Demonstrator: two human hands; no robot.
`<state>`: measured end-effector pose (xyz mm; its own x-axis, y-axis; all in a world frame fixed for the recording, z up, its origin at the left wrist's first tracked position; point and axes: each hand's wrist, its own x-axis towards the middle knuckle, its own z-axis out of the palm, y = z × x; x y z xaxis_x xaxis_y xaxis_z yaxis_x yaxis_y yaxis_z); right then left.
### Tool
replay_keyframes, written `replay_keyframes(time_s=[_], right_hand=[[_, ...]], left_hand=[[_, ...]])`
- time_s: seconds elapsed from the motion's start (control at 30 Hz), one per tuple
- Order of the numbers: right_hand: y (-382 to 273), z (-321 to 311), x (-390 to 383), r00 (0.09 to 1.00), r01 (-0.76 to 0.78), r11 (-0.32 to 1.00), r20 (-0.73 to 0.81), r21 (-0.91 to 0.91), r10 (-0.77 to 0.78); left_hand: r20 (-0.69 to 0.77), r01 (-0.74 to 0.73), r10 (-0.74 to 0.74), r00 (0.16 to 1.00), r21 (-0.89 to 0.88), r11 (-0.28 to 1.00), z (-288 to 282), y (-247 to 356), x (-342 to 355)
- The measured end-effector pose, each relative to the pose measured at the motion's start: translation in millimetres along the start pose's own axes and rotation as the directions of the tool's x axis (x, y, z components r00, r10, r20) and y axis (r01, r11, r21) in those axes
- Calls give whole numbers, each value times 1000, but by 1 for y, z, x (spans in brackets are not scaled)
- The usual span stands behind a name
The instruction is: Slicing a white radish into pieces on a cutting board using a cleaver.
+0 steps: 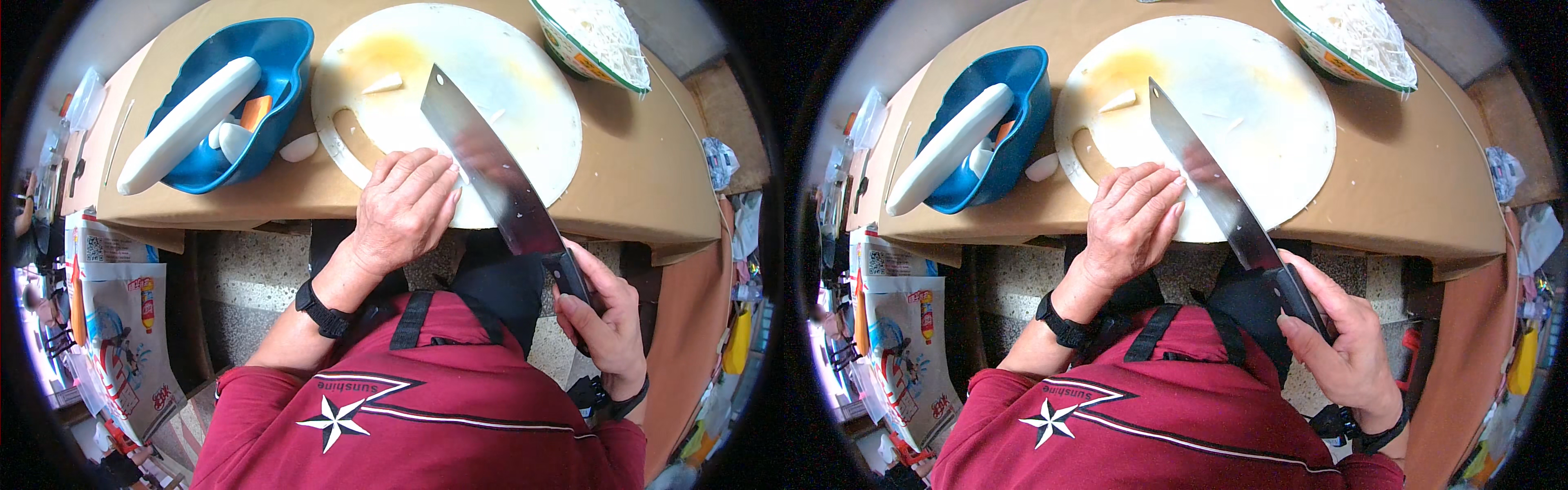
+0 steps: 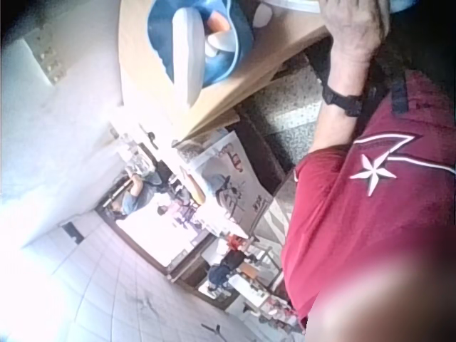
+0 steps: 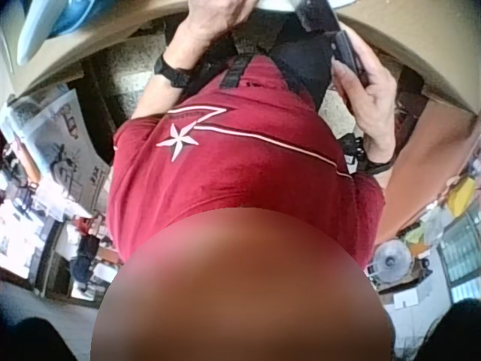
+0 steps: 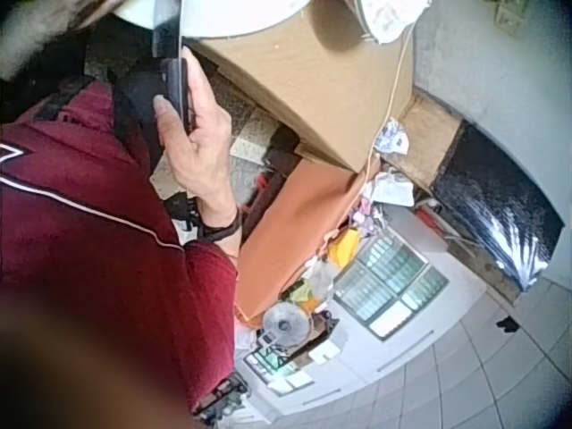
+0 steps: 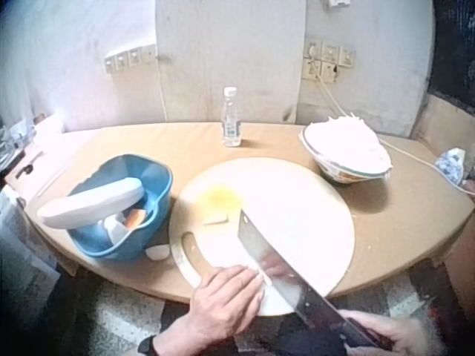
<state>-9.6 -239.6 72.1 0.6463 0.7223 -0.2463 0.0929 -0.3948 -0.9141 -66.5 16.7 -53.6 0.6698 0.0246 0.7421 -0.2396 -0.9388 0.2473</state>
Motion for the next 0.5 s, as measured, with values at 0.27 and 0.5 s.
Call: replay_keyframes(time_s=[0.27, 0.5], right_hand=[[-2, -2, 1, 1000, -3, 999, 12, -33, 4], [-5, 0, 5, 999, -45, 998, -7, 43, 46]], left_hand=[[-4, -6, 6, 1000, 2, 1000, 0, 0, 2], [-7, -3, 3, 1000, -9, 1000, -1, 0, 2]])
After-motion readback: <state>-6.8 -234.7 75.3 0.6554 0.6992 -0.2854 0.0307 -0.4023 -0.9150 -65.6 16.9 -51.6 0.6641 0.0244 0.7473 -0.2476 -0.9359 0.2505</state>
